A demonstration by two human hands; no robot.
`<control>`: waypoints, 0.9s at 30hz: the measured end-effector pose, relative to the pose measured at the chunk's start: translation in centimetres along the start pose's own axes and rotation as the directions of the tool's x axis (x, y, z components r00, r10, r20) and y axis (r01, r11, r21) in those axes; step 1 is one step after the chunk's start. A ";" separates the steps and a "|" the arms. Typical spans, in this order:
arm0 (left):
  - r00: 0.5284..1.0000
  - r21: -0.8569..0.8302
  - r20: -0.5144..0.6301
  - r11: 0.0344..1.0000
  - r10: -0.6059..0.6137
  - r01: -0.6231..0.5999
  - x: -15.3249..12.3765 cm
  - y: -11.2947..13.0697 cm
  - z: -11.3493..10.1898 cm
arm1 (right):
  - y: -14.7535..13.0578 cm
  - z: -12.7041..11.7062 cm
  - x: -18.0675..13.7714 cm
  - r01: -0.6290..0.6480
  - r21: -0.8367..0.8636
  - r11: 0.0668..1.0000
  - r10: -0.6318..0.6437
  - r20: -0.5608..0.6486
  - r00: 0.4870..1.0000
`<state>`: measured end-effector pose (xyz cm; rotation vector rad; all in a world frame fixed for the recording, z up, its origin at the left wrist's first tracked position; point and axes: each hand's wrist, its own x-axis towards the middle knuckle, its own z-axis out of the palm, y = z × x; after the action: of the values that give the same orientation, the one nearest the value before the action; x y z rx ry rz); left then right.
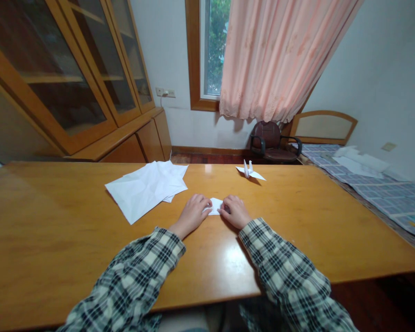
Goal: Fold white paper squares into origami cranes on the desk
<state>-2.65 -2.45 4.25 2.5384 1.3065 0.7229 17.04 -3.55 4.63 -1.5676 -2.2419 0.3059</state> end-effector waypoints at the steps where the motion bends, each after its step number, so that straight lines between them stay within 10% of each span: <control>1: 1.000 0.009 0.004 1.000 -0.005 0.005 0.0 0.0 0.0 | 0.0 0.0 0.0 0.000 0.000 1.000 0.000 0.005 1.000; 27: 0.998 0.015 0.004 0.998 -0.067 0.067 -0.6 0.0 0.1 | 0.5 0.7 0.3 -0.012 0.088 0.996 0.015 -0.034 0.999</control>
<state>-2.94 -2.89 4.00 2.4928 1.3940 0.6961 17.03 -3.08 3.85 -1.5317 -2.1628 0.3732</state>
